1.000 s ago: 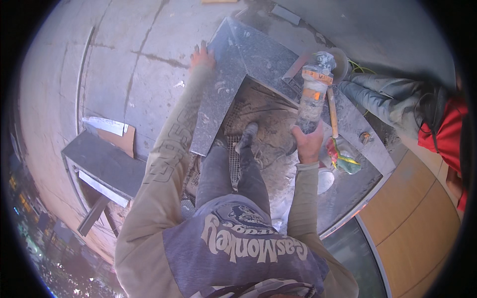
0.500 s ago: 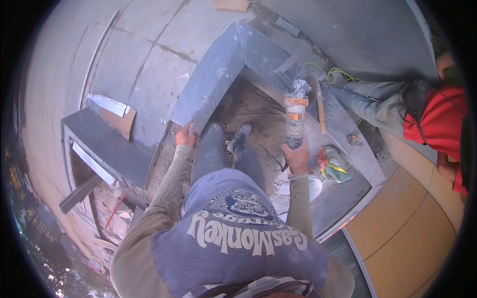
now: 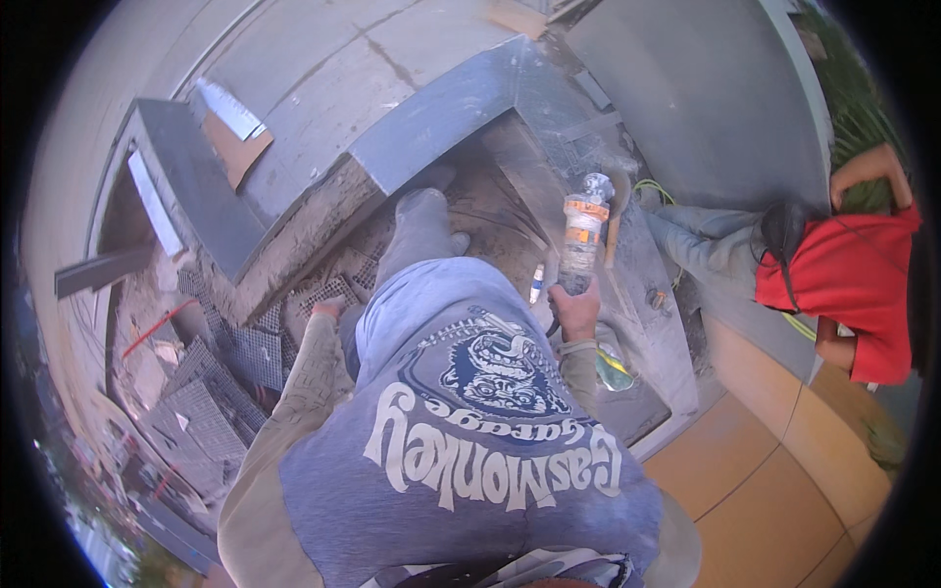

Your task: The person uses an angle grinder to cut a large rectangular tile on a construction site. They reposition the tile and continue cutting along a marked line, generating dust. The person briefly pauses to spray the tile with water before resuming the cut.

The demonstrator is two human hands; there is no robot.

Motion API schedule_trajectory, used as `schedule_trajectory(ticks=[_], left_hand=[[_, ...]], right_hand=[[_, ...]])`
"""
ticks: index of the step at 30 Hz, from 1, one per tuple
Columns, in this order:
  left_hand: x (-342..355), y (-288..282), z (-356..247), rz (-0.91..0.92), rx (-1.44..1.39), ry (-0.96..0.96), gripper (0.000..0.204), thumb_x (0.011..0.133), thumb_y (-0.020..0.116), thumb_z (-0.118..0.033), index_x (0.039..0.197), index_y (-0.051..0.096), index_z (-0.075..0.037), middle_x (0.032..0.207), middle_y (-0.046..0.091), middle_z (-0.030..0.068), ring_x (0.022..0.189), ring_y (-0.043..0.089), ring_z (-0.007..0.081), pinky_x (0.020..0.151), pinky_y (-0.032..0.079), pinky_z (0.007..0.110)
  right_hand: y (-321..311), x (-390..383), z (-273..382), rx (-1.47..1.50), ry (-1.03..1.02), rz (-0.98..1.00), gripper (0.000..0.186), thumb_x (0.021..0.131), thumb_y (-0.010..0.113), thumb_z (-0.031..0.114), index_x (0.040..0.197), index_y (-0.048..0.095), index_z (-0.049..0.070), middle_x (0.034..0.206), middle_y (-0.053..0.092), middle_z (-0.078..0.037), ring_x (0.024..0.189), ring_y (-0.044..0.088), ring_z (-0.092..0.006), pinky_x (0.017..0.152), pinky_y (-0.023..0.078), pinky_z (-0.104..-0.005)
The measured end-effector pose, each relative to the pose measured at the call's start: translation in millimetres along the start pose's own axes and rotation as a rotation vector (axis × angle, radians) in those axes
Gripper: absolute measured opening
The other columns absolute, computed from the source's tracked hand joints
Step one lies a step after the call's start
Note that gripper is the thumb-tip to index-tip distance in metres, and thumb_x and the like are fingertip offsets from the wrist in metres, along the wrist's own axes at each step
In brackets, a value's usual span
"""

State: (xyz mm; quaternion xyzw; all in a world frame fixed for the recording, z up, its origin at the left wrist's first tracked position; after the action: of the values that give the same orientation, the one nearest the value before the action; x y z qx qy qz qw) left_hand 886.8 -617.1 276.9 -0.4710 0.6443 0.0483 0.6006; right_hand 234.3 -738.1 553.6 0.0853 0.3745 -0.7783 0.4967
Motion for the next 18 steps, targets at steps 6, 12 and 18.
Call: schedule_trajectory(ticks=[6, 12, 18], left_hand=[[8.5, 33.8, -61.9, -0.033, -0.267, -0.101, 0.057, 0.082, 0.081, -0.038, 0.129, 0.073, -0.008, 0.127, 0.073, 0.0169, 0.120, 0.069, 0.0285, 0.105, 0.052, 0.038], [16.0, -31.5, -114.2, -0.321, -0.260, -0.127, 0.054, 0.080, 0.080, -0.034, 0.129, 0.073, -0.013, 0.122, 0.074, 0.0197, 0.118, 0.069, 0.0345, 0.104, 0.052, 0.041], [66.0, -96.6, -175.4, -0.577, -0.129, -0.027, 0.053, 0.080, 0.081, -0.034, 0.126, 0.071, -0.009, 0.117, 0.073, 0.0224, 0.113, 0.069, 0.0385, 0.100, 0.053, 0.046]], right_hand=[[-9.5, -5.2, 16.6, 0.077, -0.049, 0.004, 0.047, 0.074, 0.077, 0.003, 0.116, 0.055, 0.001, 0.080, 0.066, -0.008, 0.058, 0.064, -0.0161, 0.050, 0.051, -0.0291], [-1.2, -15.0, 43.9, 0.136, -0.002, 0.041, 0.040, 0.073, 0.078, 0.005, 0.108, 0.058, 0.001, 0.080, 0.068, -0.008, 0.061, 0.065, -0.0146, 0.055, 0.052, -0.0299], [0.5, 10.6, 56.5, 0.004, -0.053, 0.015, 0.040, 0.074, 0.075, 0.005, 0.109, 0.057, -0.001, 0.080, 0.065, -0.008, 0.060, 0.064, -0.0163, 0.054, 0.053, -0.0308]])
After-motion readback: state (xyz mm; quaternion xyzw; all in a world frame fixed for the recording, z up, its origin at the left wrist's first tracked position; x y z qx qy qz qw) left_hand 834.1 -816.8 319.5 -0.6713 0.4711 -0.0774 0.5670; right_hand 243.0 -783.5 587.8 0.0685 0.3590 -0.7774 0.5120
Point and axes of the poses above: each hand's wrist, its own x-axis towards the middle knuckle, its own y-axis out of the palm, z = x × y, the point moved 8 cm from there along x, towards the middle knuckle
